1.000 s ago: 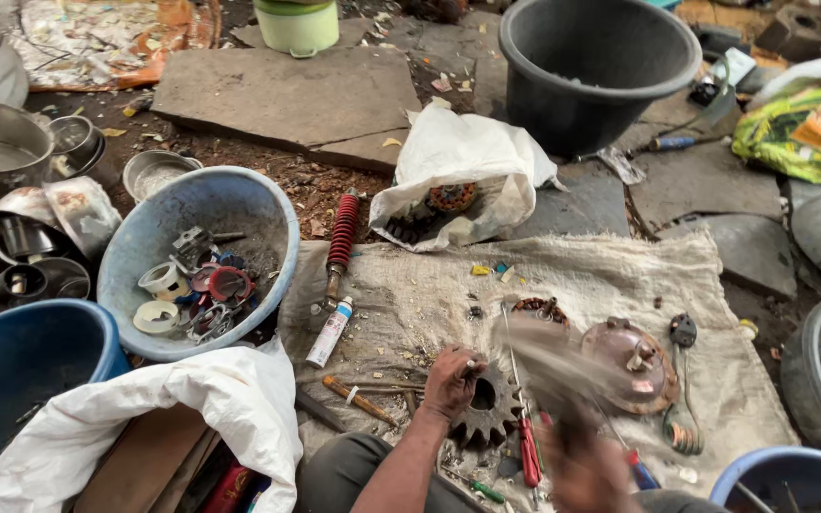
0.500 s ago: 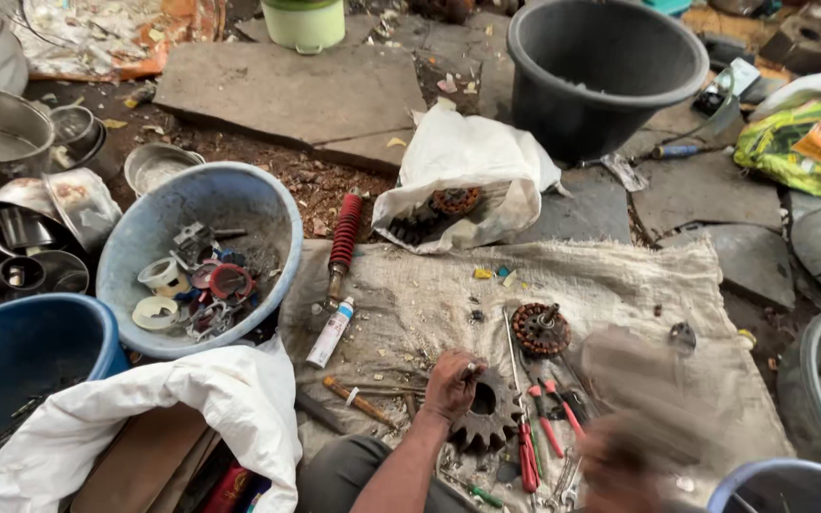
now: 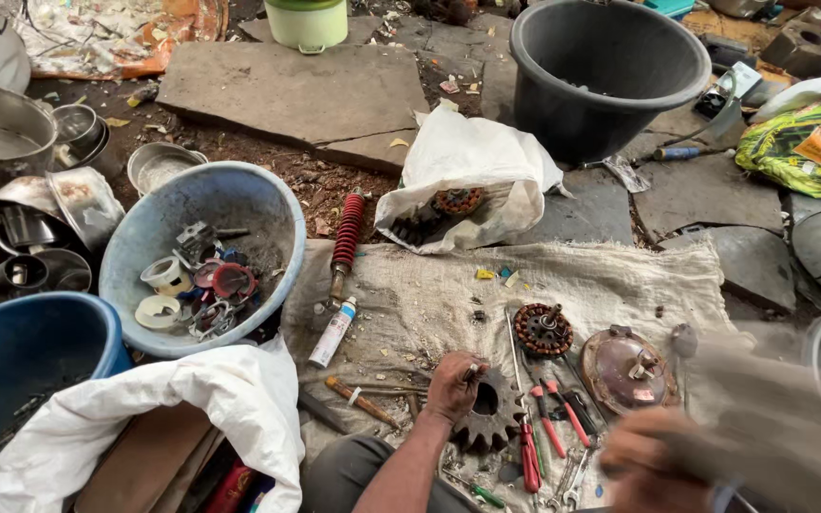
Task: The person sits on the ground and uses a hammer and chisel to remove a metal ring from a clutch assembly. They then use a screwdriver to adjust small components within the assembly and continue hammering to separate parts.
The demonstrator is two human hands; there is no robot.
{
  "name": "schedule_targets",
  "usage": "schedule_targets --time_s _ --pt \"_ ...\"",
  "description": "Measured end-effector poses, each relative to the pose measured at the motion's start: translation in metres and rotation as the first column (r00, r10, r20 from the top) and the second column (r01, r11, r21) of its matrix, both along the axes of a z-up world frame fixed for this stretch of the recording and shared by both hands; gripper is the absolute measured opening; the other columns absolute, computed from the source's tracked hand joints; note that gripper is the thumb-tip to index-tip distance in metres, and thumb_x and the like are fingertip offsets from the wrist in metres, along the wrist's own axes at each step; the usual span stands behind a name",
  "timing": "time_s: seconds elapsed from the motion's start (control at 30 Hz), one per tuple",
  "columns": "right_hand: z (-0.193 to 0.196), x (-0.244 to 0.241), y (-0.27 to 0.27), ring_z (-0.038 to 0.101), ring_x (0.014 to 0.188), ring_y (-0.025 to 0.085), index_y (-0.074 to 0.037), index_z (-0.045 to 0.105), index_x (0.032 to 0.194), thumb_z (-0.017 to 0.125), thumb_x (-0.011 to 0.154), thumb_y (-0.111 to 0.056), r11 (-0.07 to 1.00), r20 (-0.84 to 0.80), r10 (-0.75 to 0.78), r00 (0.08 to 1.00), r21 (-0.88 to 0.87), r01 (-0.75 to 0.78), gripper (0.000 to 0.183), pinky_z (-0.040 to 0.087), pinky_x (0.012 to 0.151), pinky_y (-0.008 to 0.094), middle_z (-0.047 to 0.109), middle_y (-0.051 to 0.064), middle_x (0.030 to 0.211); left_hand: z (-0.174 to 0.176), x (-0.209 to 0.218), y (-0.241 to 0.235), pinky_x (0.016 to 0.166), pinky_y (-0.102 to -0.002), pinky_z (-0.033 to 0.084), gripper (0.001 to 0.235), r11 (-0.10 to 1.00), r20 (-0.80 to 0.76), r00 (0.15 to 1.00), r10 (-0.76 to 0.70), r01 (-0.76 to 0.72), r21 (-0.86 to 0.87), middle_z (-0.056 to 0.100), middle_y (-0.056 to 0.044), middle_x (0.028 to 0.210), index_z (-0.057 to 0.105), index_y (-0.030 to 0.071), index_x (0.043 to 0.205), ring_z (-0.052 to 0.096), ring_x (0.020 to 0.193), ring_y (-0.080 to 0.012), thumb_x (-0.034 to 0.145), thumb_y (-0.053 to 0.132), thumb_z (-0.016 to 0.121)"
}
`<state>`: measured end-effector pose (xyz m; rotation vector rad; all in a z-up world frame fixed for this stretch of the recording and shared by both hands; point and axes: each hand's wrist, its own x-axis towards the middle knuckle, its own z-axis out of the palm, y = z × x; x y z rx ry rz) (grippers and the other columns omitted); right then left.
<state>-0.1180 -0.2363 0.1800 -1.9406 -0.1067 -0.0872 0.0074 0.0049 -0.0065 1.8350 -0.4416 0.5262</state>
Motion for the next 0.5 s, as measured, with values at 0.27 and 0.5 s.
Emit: schedule_targets --time_s 0.27,0.5 --pt "-0.044 0.012 0.021 0.070 0.105 0.040 -0.022 0.048 0.157 0.063 0.088 -0.058 0.671 -0.002 0.009 1.000 -0.741 -0.008 0.079 0.056 0.085 0.044 0.073 0.019 0.115 0.011 -0.010 0.007 0.086 -0.044 0.056 0.007 0.997 -0.166 0.984 -0.070 0.066 -0.025 0.070 -0.012 0.094 0.071 0.008 0.100 0.068 0.094 -0.0310 0.100 0.010 0.063" --pt "0.017 -0.003 0.023 0.058 0.077 0.021 -0.021 0.060 0.113 0.054 0.109 -0.038 1.000 0.150 -0.013 0.989 0.011 0.011 0.018 0.052 0.076 0.038 0.066 0.004 0.094 0.009 -0.006 0.004 0.090 -0.046 0.056 0.011 0.999 -0.068 0.998 0.004 -0.007 -0.042 0.074 -0.012 0.095 0.073 0.009 0.094 0.071 0.097 -0.0329 0.098 0.019 0.071"
